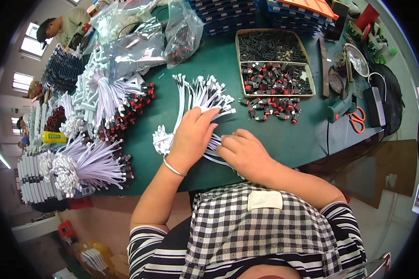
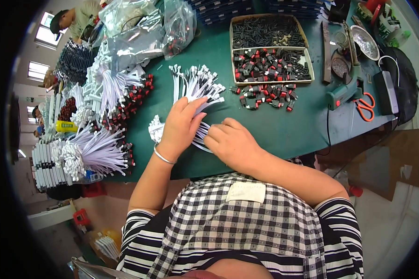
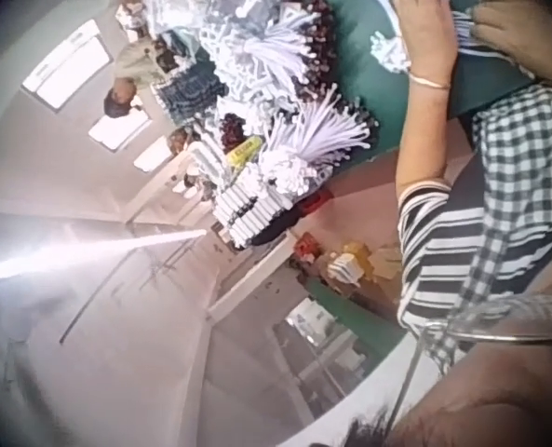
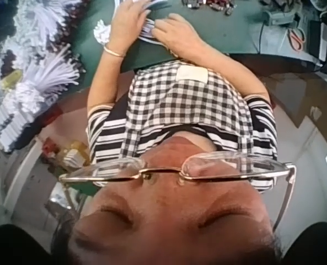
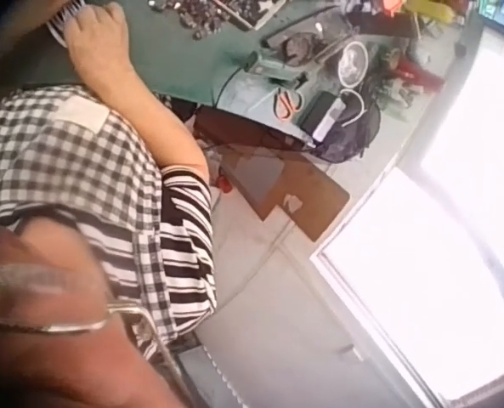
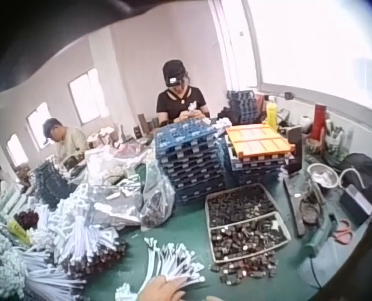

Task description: The person attaches small connectors and components to white wire bundles by hand at a factory workbench.

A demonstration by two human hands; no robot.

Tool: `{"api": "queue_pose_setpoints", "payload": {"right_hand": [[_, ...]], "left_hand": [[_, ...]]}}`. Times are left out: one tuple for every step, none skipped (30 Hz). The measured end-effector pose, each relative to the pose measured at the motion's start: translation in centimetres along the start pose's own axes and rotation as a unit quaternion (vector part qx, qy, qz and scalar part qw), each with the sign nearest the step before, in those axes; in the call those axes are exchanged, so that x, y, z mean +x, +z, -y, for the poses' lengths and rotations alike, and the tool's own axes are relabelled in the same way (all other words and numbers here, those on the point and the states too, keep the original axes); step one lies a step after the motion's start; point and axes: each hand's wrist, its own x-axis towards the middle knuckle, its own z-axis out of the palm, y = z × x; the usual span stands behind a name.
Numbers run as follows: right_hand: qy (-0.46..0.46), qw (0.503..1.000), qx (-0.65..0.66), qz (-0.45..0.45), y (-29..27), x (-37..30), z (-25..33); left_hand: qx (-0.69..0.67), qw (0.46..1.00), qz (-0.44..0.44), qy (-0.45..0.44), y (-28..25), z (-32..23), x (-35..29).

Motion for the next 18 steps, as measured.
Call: {"api": "queue_pose_setpoints", "payload": {"right_hand": [[0.010, 1.000, 0.005, -0.017, 0.3, -0.2, -0.2], [0.021, 0.999, 0.009, -0.034, 0.5, -0.3, -0.4], [0.054, 0.997, 0.050, 0.006, 0.4, -0.6, -0.7], [0.058, 0.997, 0.051, 0.008, 0.4, -0.5, -0.9], [0.082, 0.993, 0.074, -0.032, 0.3, -0.4, -1.3], [0.105, 0.987, 0.096, -0.073, 0.1, -0.1, -1.6], [0.106, 0.986, 0.096, -0.087, -0.5, -0.2, -2.2], [0.150, 0.978, 0.082, -0.121, -1.2, 0.0, -2.4], [0.183, 0.972, 0.096, -0.111, -1.9, -0.2, -2.9], [0.216, 0.965, 0.110, -0.102, -2.5, -0.5, -3.4], [0.218, 0.965, 0.107, -0.102, -3.0, -1.1, -3.7], [0.254, 0.952, 0.140, -0.102, -3.5, -1.6, -3.8], [0.288, 0.936, 0.173, -0.102, -3.8, -2.0, -4.0], [0.286, 0.937, 0.171, -0.103, -4.1, -2.3, -4.0], [0.283, 0.943, 0.148, -0.097, -4.4, -2.7, -4.0], [0.280, 0.948, 0.125, -0.092, -4.6, -3.0, -4.0], [0.277, 0.948, 0.123, -0.092, -4.9, -3.1, -4.2], [0.246, 0.964, 0.066, -0.077, -5.1, -3.3, -4.3]], "left_hand": [[-0.016, 1.000, 0.002, 0.020, -0.1, -0.1, -0.1], [-0.032, 0.999, 0.004, 0.041, -0.1, -0.2, -0.1], [-0.027, 0.999, 0.010, 0.046, 0.1, -0.1, -0.5], [-0.030, 0.998, 0.013, 0.045, 0.2, -0.2, -0.8], [-0.016, 0.999, 0.012, 0.050, 0.2, -0.2, -0.9], [0.000, 0.998, 0.011, 0.055, 0.3, -0.3, -1.0], [-0.022, 0.998, -0.005, 0.053, 0.5, -0.4, -1.1], [-0.025, 0.998, -0.004, 0.054, 0.5, -0.4, -1.2], [-0.023, 0.998, 0.009, 0.049, 0.5, -0.2, -1.4], [-0.020, 0.999, 0.022, 0.045, 0.5, -0.1, -1.5], [-0.025, 0.998, 0.050, 0.040, 0.4, 0.0, -1.6], [-0.025, 0.998, 0.049, 0.042, 0.3, 0.0, -1.5], [-0.037, 0.997, 0.060, 0.039, 0.2, 0.0, -1.4], [-0.048, 0.996, 0.071, 0.036, 0.1, 0.0, -1.2], [-0.043, 0.995, 0.088, 0.028, -0.3, -0.4, -0.8], [-0.043, 0.995, 0.085, 0.029, -0.3, -0.4, -0.5], [-0.047, 0.993, 0.101, 0.030, -0.3, -0.4, -0.2], [-0.051, 0.991, 0.118, 0.030, -0.4, -0.5, 0.0]]}}
